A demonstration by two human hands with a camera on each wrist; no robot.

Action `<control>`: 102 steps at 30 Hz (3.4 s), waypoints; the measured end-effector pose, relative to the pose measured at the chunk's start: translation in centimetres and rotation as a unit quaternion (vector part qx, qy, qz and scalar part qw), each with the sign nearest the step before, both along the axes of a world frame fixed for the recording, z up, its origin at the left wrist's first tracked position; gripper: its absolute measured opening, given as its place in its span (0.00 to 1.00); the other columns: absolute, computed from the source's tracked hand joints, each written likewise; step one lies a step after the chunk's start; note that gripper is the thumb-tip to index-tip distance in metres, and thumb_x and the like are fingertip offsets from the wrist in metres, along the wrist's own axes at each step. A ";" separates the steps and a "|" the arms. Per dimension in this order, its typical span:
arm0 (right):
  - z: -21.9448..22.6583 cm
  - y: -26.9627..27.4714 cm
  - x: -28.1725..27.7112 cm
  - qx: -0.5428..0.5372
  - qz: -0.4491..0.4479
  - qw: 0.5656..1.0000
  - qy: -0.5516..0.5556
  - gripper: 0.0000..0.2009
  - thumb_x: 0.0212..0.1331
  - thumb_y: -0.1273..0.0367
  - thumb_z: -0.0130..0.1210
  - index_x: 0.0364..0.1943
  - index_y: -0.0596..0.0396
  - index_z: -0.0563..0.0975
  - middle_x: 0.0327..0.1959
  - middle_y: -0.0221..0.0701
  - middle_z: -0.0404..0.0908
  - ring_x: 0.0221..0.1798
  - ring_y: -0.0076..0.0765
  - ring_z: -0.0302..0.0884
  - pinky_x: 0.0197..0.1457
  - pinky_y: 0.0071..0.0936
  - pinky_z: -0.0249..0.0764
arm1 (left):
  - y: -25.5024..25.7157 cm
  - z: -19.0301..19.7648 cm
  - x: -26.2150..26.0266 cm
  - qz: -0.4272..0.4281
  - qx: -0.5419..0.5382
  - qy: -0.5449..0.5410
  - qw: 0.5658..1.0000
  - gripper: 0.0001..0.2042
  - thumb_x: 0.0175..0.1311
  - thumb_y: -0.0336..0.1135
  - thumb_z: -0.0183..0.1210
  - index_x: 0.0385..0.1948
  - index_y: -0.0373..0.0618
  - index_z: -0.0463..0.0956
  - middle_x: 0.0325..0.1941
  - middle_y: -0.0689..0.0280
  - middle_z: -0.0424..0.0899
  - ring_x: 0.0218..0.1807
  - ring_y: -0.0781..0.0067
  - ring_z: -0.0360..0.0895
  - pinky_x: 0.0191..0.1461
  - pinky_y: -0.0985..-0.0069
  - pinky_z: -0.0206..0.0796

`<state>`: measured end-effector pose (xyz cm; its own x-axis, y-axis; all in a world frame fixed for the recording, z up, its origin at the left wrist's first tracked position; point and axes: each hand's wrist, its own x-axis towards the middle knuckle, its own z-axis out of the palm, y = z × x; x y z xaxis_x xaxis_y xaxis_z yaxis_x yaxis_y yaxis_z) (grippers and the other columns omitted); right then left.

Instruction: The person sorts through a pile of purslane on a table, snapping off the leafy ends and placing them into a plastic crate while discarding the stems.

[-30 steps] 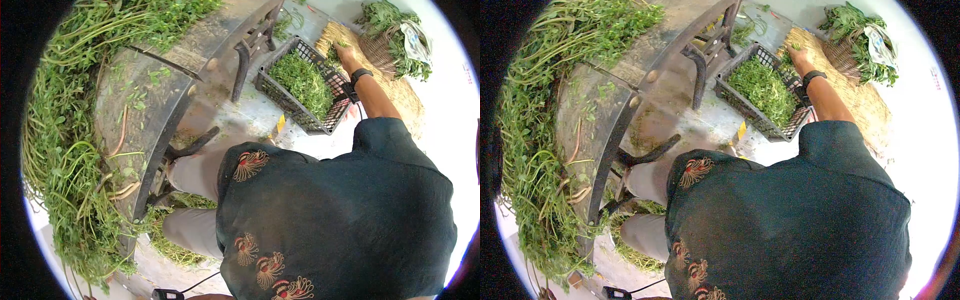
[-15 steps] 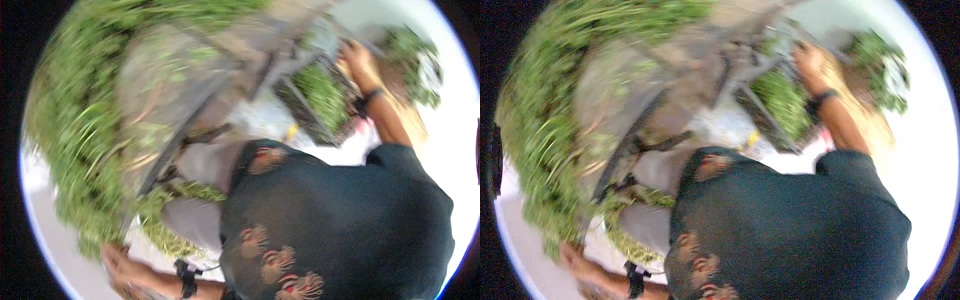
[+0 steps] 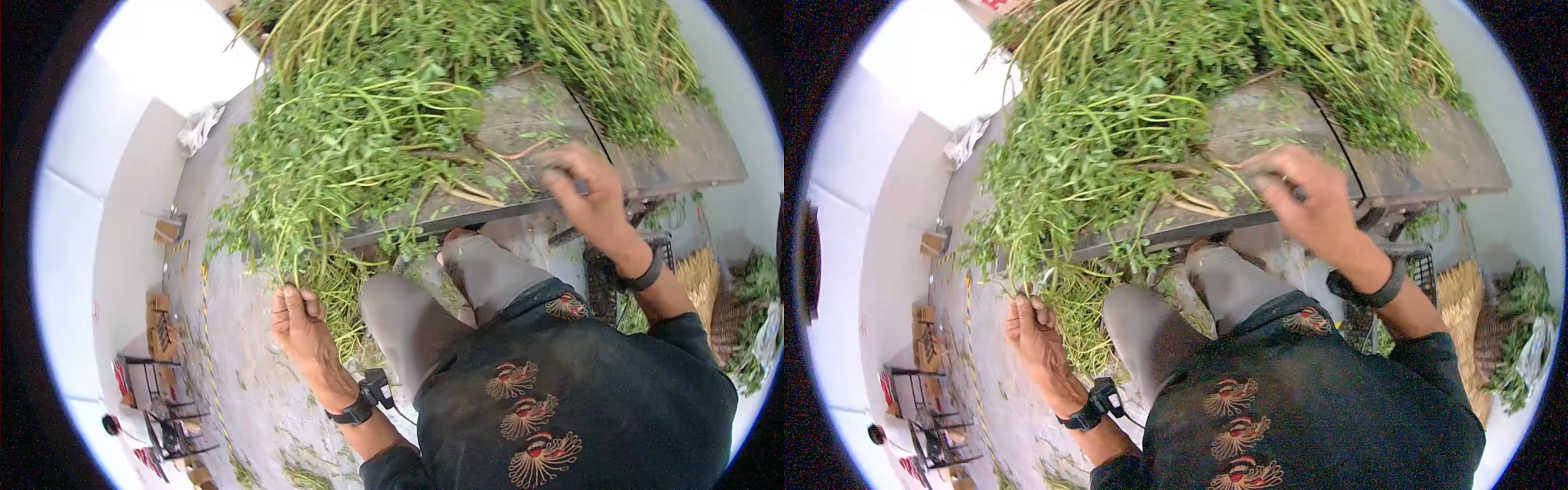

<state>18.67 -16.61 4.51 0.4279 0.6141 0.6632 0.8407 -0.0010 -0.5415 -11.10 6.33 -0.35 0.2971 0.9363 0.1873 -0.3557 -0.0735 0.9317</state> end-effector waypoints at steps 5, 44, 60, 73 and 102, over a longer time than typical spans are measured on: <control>-1.3 5.0 -4.4 -0.008 0.156 0.987 0.041 0.06 0.50 0.77 0.56 0.34 0.56 0.79 0.32 0.33 0.78 0.33 0.32 0.76 0.33 0.23 0.71 | -1.4 -1.4 -1.3 -0.004 -0.078 -0.012 0.997 0.07 0.65 0.33 0.52 0.37 0.39 0.75 0.22 0.70 0.75 0.19 0.85 0.62 0.22 0.87 0.53; -3.9 3.5 -9.7 -0.143 0.594 0.777 0.151 0.07 0.54 0.66 0.52 0.28 0.55 0.73 0.25 0.38 0.74 0.32 0.47 0.75 0.33 0.38 0.70 | -7.3 -5.1 4.0 -0.006 0.320 0.411 0.854 0.10 0.54 0.24 0.58 0.39 0.44 0.80 0.25 0.63 0.79 0.28 0.70 0.76 0.34 0.77 0.67; -10.5 4.1 -6.8 -0.111 0.228 0.967 0.020 0.10 0.53 0.65 0.55 0.39 0.51 0.75 0.36 0.36 0.78 0.39 0.46 0.77 0.37 0.37 0.73 | -9.9 -2.1 5.2 -0.102 0.305 0.429 0.844 0.09 0.55 0.29 0.60 0.38 0.42 0.78 0.33 0.59 0.80 0.35 0.62 0.77 0.40 0.72 0.69; -11.0 2.3 -7.4 -0.256 0.279 0.925 0.039 0.12 0.54 0.60 0.54 0.25 0.54 0.73 0.21 0.38 0.73 0.29 0.49 0.74 0.30 0.42 0.68 | -9.6 -3.9 5.6 -0.183 0.374 0.435 0.798 0.06 0.56 0.26 0.57 0.35 0.38 0.77 0.29 0.56 0.78 0.31 0.58 0.75 0.36 0.71 0.66; -11.0 2.8 -6.4 -0.205 0.371 0.872 0.245 0.10 0.56 0.62 0.56 0.33 0.54 0.79 0.19 0.44 0.71 0.19 0.38 0.64 0.25 0.30 0.63 | -10.2 -1.9 5.2 -0.220 0.264 0.332 0.878 0.04 0.57 0.27 0.58 0.32 0.39 0.77 0.24 0.64 0.77 0.28 0.69 0.72 0.36 0.77 0.64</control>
